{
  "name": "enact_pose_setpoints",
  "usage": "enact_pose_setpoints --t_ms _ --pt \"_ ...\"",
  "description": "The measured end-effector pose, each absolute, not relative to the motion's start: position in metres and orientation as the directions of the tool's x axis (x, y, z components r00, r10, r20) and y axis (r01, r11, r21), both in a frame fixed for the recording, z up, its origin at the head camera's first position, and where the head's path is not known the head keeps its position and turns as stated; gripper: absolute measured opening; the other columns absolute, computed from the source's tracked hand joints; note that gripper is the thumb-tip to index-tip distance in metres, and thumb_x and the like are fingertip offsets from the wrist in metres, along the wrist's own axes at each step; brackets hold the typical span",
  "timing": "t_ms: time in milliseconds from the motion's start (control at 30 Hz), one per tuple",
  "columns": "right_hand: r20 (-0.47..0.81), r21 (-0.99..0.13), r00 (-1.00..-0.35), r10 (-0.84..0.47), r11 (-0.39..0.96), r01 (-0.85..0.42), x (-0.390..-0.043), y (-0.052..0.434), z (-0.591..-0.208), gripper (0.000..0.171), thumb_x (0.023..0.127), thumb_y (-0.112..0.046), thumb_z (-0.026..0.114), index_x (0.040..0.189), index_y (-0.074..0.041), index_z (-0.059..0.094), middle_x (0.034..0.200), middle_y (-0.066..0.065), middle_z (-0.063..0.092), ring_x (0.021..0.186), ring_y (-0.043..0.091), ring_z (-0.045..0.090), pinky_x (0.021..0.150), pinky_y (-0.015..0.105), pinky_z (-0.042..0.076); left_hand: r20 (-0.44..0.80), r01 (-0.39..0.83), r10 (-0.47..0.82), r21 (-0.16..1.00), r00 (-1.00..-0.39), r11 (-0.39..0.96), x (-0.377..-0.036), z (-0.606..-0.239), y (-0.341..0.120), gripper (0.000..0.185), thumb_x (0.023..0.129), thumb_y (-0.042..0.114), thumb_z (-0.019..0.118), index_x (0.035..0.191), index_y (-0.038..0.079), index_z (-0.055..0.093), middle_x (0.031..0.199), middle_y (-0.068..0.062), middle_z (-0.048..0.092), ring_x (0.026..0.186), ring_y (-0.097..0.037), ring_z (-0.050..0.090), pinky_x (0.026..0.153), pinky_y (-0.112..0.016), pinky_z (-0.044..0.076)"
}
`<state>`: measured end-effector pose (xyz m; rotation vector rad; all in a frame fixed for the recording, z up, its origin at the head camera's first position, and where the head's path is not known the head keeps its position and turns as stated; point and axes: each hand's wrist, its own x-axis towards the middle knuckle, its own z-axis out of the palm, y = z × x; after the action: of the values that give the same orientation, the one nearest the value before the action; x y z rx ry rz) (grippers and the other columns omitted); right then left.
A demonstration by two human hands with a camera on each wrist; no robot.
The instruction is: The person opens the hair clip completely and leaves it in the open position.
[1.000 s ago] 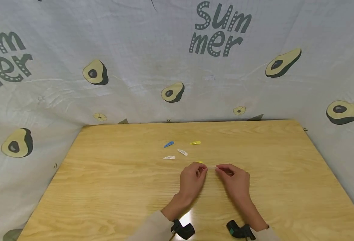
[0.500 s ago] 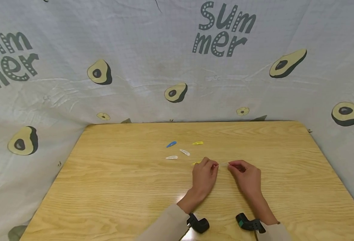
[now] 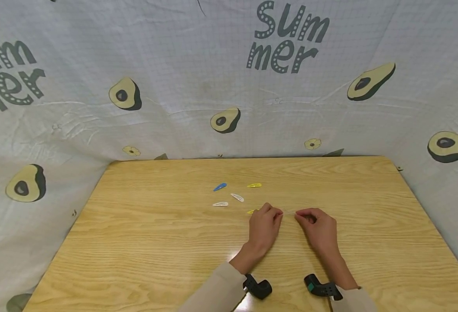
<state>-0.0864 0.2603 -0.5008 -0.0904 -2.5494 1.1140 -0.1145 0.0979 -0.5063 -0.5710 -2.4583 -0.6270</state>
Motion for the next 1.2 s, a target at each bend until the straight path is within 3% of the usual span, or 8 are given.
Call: enact_pose_setpoints --t_ms 133,433,833,1033,1200 --pt "0.324 -0.711 -0.927 0.191 0.695 -0.105 -0.0869 0.2612 -0.5032 0.01 0.082 -0.013 0.077 0.09 -0.009 0.073 0.078 0.001 0.067 0.062 0.004 0.053 0.054 0.016 0.041 0.575 0.5 0.286 0.255 -0.767 0.828 -0.1133 -0.5053 0.098 0.005 0.082 0.024 0.078 0.081 0.02 0.075 0.076 0.007 0.058 0.065 -0.007 0.057 0.058 -0.018 0.038" --pt "0.318 -0.709 -0.93 0.186 0.698 -0.102 -0.0853 0.2605 -0.5037 0.009 0.083 -0.016 0.077 0.09 -0.011 0.073 0.071 -0.002 0.061 0.056 0.008 0.046 0.051 0.019 0.037 0.568 0.486 0.28 0.25 -0.774 0.838 -0.1118 -0.5046 0.0976 0.004 0.081 0.024 0.078 0.081 0.021 0.075 0.074 0.007 0.057 0.063 -0.008 0.056 0.058 -0.02 0.039" --pt "0.313 -0.716 -0.931 0.187 0.69 -0.103 -0.0846 0.2614 -0.5034 0.011 0.083 -0.015 0.076 0.093 -0.01 0.073 0.078 -0.001 0.065 0.061 0.006 0.048 0.054 0.017 0.038 0.556 0.481 0.241 0.338 -0.796 0.809 -0.1119 -0.505 0.0987 0.004 0.08 0.021 0.079 0.081 0.019 0.076 0.073 0.006 0.058 0.063 -0.008 0.056 0.06 -0.019 0.04" --pt "0.353 -0.719 -0.919 0.174 0.679 -0.148 -0.0833 0.2618 -0.5024 0.016 0.082 -0.014 0.077 0.097 -0.009 0.072 0.078 0.0 0.063 0.061 0.007 0.045 0.054 0.017 0.035 0.583 0.499 0.216 0.382 -0.783 0.777 -0.1107 -0.5064 0.0975 0.004 0.078 0.017 0.08 0.08 0.018 0.076 0.072 0.006 0.058 0.062 -0.007 0.055 0.061 -0.018 0.04" --pt "0.396 -0.733 -0.893 0.213 0.66 -0.167 -0.0815 0.2555 -0.5014 0.017 0.081 -0.012 0.078 0.097 -0.009 0.073 0.08 0.0 0.062 0.064 0.003 0.05 0.057 0.014 0.038 0.594 0.521 0.183 0.468 -0.784 0.714 -0.1074 -0.5068 0.0942 0.004 0.08 0.013 0.078 0.079 0.016 0.075 0.07 0.006 0.056 0.061 -0.005 0.054 0.062 -0.016 0.038"
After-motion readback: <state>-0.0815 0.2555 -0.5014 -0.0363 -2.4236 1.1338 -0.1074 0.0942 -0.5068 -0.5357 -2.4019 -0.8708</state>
